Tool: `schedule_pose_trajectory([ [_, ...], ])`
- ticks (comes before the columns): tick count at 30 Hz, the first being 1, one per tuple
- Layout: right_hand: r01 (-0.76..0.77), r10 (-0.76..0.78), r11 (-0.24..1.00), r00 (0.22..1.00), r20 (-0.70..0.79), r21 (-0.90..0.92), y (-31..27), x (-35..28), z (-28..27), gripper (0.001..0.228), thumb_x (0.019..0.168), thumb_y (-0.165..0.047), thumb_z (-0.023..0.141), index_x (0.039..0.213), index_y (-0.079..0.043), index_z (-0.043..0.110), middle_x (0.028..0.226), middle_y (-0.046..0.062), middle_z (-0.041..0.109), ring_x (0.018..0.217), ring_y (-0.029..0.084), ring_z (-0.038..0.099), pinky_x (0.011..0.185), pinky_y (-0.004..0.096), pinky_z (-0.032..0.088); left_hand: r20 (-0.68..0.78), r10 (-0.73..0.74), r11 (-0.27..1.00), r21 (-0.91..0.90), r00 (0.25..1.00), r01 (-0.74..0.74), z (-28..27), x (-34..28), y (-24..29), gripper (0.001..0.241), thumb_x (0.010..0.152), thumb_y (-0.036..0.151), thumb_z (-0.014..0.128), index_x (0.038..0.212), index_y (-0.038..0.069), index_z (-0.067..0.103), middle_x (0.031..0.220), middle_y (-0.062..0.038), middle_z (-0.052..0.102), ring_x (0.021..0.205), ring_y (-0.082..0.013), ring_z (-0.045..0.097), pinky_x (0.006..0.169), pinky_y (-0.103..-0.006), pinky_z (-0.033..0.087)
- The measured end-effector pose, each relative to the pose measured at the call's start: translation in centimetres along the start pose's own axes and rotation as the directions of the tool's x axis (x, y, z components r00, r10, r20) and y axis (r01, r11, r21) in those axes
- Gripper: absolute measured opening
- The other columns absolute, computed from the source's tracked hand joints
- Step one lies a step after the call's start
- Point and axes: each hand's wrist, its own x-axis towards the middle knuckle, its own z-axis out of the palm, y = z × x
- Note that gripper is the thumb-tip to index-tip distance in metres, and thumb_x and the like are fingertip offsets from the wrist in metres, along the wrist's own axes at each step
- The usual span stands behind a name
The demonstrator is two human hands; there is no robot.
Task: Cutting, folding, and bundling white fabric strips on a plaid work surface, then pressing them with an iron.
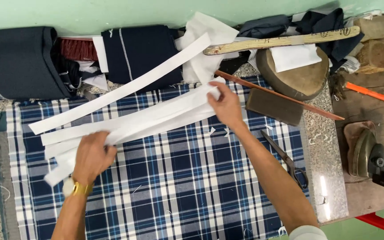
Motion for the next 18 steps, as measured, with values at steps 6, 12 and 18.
schedule_pose_trajectory([
  [6,-0.075,0.068,0.995,0.994,-0.09,-0.073,1.2,-5.6,-1.1,0.024,0.101,-0.017,0.066,0.121,-0.004,0.069,0.093,0.019,0.075,0.081,0.028,0.075,0.067,0.038,0.058,0.204,0.022,0.984,0.168,0.979,-0.057,-1.7,6.8,4.0,0.074,0.075,0.043,0.062,0.145,0.018,0.055,0.154,-0.016,0.043,0.125,-0.03,0.049,0.103,-0.0394,0.037],
  [12,-0.674,0.388,0.532,0.732,0.56,0.512,-0.1,-12.5,1.2,0.062,0.103,-0.03,0.061,0.149,0.008,0.043,0.139,0.034,0.059,0.123,0.041,0.065,0.101,0.05,0.056,0.284,0.061,0.979,0.172,0.957,-0.113,-1.4,6.2,3.5,0.09,0.076,0.065,0.064,0.154,0.021,0.048,0.135,-0.011,0.057,0.124,-0.027,0.052,0.109,-0.0404,0.037],
  [18,-0.682,0.195,0.333,0.726,0.66,0.652,-0.2,-13.6,5.7,0.072,0.11,-0.029,0.051,0.16,0.008,0.015,0.157,0.034,0.037,0.143,0.047,0.042,0.117,0.057,0.039,0.353,0.033,0.978,0.182,0.935,-0.103,0.8,5.0,3.3,0.07,0.092,0.051,0.064,0.148,0.012,0.049,0.121,-0.016,0.066,0.115,-0.0312,0.064,0.098,-0.0418,0.052],
])
